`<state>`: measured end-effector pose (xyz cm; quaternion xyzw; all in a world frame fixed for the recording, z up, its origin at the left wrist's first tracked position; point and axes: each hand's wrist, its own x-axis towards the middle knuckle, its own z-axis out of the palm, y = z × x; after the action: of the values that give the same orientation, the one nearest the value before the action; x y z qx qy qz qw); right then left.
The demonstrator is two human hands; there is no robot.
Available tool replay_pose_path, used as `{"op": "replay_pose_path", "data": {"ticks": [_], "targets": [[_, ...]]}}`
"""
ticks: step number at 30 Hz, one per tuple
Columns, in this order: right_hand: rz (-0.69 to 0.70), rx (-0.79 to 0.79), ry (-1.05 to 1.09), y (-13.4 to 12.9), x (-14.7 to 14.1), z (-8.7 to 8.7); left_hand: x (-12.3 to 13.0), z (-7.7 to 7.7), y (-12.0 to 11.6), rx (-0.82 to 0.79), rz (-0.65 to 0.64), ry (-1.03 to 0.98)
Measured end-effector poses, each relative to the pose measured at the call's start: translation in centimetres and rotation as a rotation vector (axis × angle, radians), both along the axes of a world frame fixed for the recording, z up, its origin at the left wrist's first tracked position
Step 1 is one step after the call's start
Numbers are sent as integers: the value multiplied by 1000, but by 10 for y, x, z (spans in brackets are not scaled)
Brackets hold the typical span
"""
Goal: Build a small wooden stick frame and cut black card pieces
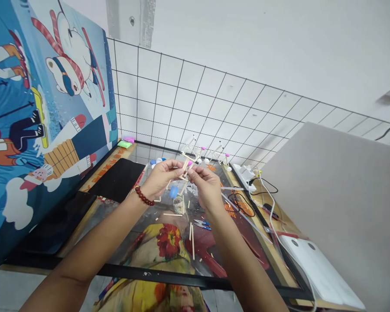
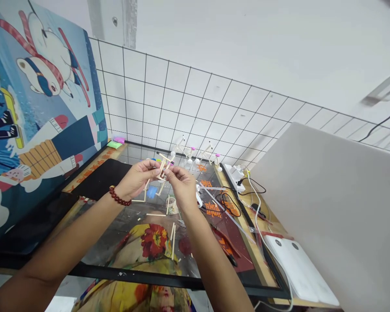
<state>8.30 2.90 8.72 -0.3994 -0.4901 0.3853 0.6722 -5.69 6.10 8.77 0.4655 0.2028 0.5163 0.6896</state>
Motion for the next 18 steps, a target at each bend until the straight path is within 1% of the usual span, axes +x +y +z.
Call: {"op": "replay_pose_path", "data": {"ticks": [6,11,15,18], "targets": [[38,0,-46,0,0,-1,1,-2,2,18,2,-2],[31,-5,-75,2,2,-7,2,-5,2,32,1,13],[24,27,-95,1,2,-10,3,-4,0,-14,-11,-3],[36,20,-95,0,1,-12,3,-3,-2,-39,-5,-4]]}}
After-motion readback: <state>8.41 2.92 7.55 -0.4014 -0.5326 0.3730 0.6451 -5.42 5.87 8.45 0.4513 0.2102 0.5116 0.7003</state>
